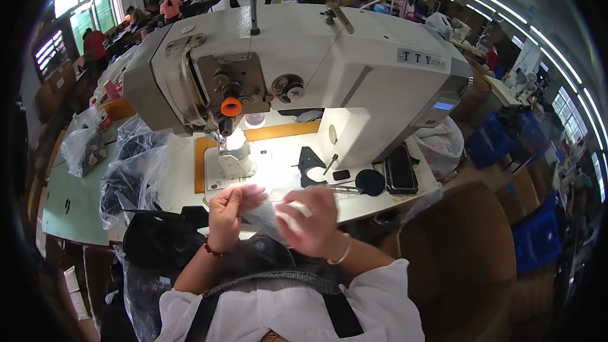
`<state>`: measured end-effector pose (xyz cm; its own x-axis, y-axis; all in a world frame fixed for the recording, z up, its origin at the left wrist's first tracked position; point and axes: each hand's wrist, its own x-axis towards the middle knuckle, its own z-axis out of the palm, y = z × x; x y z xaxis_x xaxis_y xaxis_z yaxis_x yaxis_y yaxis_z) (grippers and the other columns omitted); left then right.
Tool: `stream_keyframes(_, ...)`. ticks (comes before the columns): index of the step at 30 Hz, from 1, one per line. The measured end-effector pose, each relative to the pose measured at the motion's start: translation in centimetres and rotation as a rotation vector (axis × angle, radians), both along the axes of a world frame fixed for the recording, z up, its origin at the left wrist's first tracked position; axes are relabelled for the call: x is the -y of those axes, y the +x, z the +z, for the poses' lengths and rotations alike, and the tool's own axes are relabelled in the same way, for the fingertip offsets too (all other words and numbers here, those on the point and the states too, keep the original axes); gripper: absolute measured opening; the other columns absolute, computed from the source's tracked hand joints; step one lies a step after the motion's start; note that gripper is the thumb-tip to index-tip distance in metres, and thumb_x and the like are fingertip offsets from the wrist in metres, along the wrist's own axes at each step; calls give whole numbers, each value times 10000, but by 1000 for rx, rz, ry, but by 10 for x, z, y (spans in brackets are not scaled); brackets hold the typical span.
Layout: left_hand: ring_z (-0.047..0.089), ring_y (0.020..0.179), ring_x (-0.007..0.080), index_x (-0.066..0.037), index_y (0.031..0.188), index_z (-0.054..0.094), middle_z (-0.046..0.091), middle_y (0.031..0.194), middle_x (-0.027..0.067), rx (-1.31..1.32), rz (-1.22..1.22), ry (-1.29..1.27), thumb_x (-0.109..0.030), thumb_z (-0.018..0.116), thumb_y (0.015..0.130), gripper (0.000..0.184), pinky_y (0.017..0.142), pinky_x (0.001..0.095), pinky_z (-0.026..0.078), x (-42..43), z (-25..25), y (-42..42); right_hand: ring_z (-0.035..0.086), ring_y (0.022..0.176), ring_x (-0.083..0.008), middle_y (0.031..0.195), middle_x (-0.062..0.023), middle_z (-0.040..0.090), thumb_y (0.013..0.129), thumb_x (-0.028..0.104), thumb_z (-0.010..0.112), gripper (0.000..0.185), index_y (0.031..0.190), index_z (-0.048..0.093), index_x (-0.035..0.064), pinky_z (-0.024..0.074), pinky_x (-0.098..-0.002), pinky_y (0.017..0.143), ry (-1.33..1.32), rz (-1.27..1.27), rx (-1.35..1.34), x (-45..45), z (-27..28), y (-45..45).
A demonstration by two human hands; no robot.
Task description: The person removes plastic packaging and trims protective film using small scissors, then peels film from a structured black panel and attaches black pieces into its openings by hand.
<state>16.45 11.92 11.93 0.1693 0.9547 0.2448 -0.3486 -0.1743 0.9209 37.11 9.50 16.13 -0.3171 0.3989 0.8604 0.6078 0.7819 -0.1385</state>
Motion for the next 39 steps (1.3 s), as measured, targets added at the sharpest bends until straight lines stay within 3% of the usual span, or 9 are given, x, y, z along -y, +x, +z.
stream_keyframes(8,713,856,210,66,1065,627,716,973,159,-136,-84,68,-185,419,1072,326,813,329,580,-6,22,-12,499,989,-237,1033,-7,614,774,183,807,298,1030,668,118,409,-360,890,-540,364,193,-47,61,55)
stream_keyframes(14,689,770,136,39,1046,638,707,868,96,-177,-53,113,-169,436,1068,290,711,260,557,-7,28,-10,517,1066,-171,1290,-60,534,824,199,790,248,1025,688,95,412,-318,914,-986,531,271,-57,63,53)
stream_keyframes(17,615,679,69,18,1022,656,670,782,42,-265,33,150,-169,453,1065,279,620,216,489,-8,27,-13,498,1044,-142,1272,-80,558,870,169,748,186,1039,685,121,460,-290,848,-1260,813,153,-64,58,52)
stream_keyframes(21,478,570,16,-14,991,674,580,672,-20,-332,189,226,-168,464,1063,270,518,201,380,-7,30,-11,535,1043,-152,1266,-85,583,888,130,717,163,1050,724,131,459,-288,842,-1113,814,261,-62,60,40)
stream_keyframes(27,416,464,8,-38,1001,678,499,538,-53,-475,214,173,-199,447,1071,290,460,196,337,-3,39,-21,559,1015,-159,1177,-76,602,918,142,683,85,916,739,78,443,-305,854,-1182,808,62,-68,48,40)
stream_keyframes(31,418,432,16,-46,995,675,485,499,-34,-526,186,150,-208,442,1072,294,446,195,327,-4,41,-25,570,984,-142,1015,-91,638,944,203,653,182,845,727,70,449,-280,811,-966,726,109,-81,48,38)
stream_keyframes(32,425,432,19,-46,993,673,487,496,-30,-537,188,141,-207,442,1071,293,446,196,329,-6,41,-26,572,1060,-211,968,-106,632,932,243,685,228,834,705,38,430,-328,920,-1053,676,90,-81,51,37)
stream_keyframes(36,436,422,29,-41,990,665,492,495,-21,-536,235,126,-198,437,1070,289,439,216,341,-11,35,-29,553,912,-121,845,-52,605,925,154,654,175,846,640,-2,443,-272,838,-1339,475,-148,-87,45,28)
stream_keyframes(39,430,405,41,-43,997,663,492,496,-19,-555,339,225,-194,437,1068,281,431,232,346,-16,23,-26,550,811,-101,822,-32,581,923,156,656,185,837,599,3,455,-251,769,-822,350,31,-96,36,16)
